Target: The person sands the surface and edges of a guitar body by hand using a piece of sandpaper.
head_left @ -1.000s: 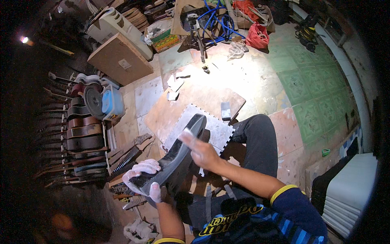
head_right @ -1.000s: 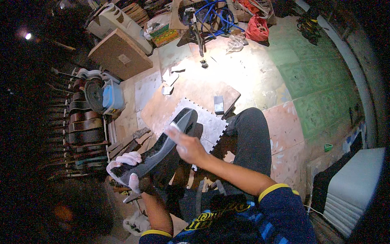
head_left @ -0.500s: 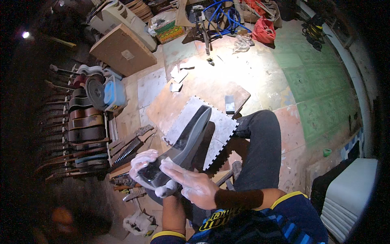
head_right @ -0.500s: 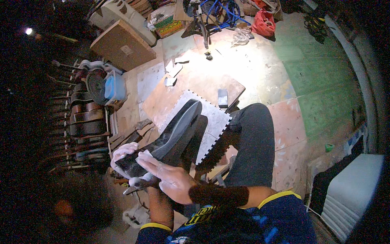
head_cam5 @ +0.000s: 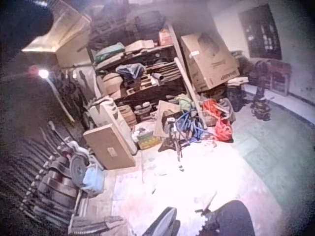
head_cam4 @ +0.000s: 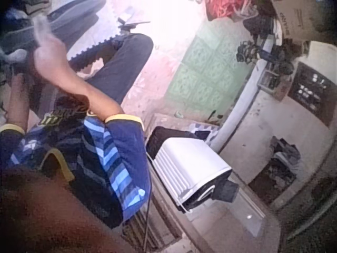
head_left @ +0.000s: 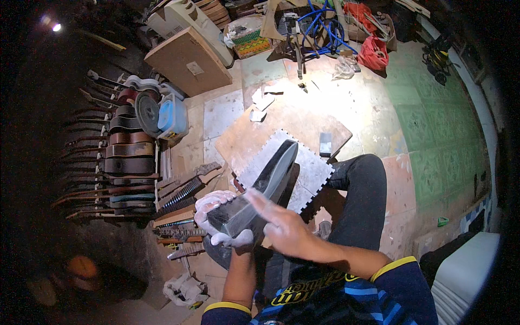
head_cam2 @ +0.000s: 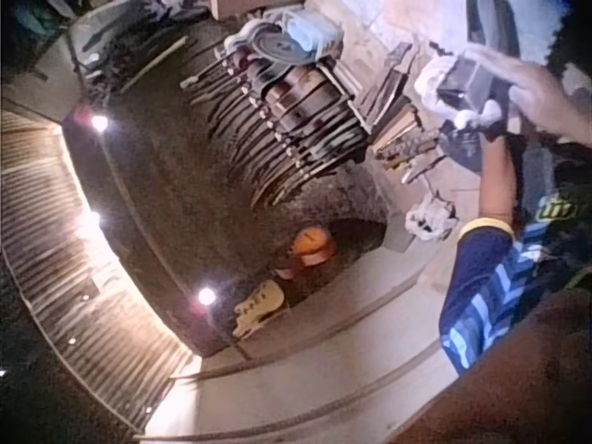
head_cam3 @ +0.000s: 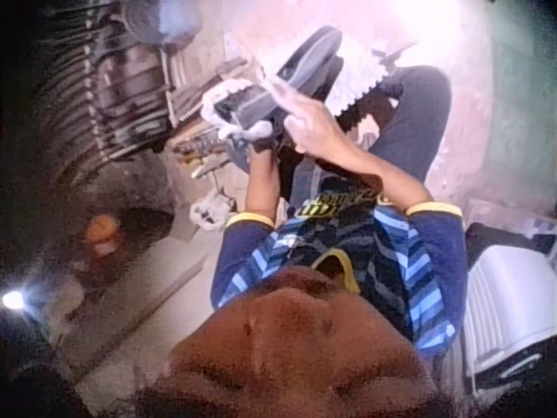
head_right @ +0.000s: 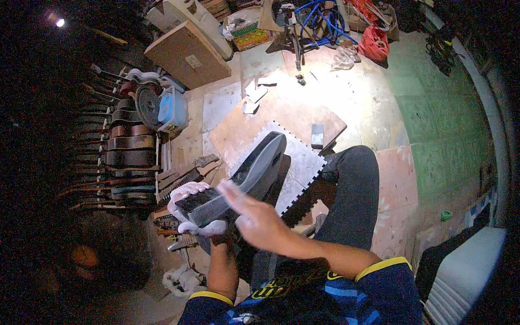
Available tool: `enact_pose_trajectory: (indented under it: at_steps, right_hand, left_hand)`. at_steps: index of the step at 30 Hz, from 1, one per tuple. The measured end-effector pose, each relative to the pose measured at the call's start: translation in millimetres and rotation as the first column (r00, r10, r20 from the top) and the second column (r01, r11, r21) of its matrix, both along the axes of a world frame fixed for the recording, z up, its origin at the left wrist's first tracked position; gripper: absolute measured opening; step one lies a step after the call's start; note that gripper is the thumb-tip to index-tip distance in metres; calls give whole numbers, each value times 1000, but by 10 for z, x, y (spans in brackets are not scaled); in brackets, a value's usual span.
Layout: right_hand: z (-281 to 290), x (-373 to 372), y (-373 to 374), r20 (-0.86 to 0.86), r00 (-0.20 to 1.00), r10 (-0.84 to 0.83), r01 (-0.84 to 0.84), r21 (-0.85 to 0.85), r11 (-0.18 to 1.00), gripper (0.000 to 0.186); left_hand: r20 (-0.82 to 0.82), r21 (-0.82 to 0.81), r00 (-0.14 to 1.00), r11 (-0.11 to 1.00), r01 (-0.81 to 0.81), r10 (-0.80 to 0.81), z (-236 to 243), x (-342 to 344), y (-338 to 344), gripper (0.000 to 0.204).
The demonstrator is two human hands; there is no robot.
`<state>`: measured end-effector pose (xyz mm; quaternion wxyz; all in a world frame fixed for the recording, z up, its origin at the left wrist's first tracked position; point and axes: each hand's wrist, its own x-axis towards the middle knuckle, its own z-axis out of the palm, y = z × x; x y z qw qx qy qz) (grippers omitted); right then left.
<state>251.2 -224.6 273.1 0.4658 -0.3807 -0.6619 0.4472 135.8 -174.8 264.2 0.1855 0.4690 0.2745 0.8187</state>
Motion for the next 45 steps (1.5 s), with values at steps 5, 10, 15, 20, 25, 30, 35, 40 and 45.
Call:
enact_pose_trajectory:
  at_steps: [5,10,15,20,25,30,35,40,45]
  right_hand:
    - [307,-71,-152,-161,970,180,-185,-12,983,84]
    - [-197,-85,-41,110,993,-28,35,-59,998,86]
    - [194,-298,-415,50,995,84,-93,234,968,78]
    - [-74,-300,-304,-3,998,-62,62,7,998,74]
    - [-137,-514,-353,-75,997,4,8,160,987,79]
    - [-605,-321,-113,32,995,-95,98,-96,991,79]
    - [-862,-395,-57,-21,999,48,-43,207,977,81]
    - [-1428,-77,590,194,970,-148,158,-38,987,84]
    - [-1457,-201,385,152,986,-70,34,231,972,83]
  left_hand:
    - [31,9,999,1000,-20,20,18,6,-23,69]
    - [39,8,999,1000,26,-27,-20,-71,-42,72]
    - [6,-43,989,988,146,-145,-96,-281,-48,76]
    - [-46,-123,957,952,280,-287,-184,-494,-40,80]
    - [30,-137,963,954,268,-267,-275,-623,-92,85]
    - [5,-96,968,964,250,-250,-50,-280,-243,69]
    - [54,-322,951,896,306,-305,-242,-585,-438,40]
    - [39,-249,933,901,357,-359,-36,-448,-380,39]
    - [-28,-156,954,944,291,-298,-55,-616,-296,39]
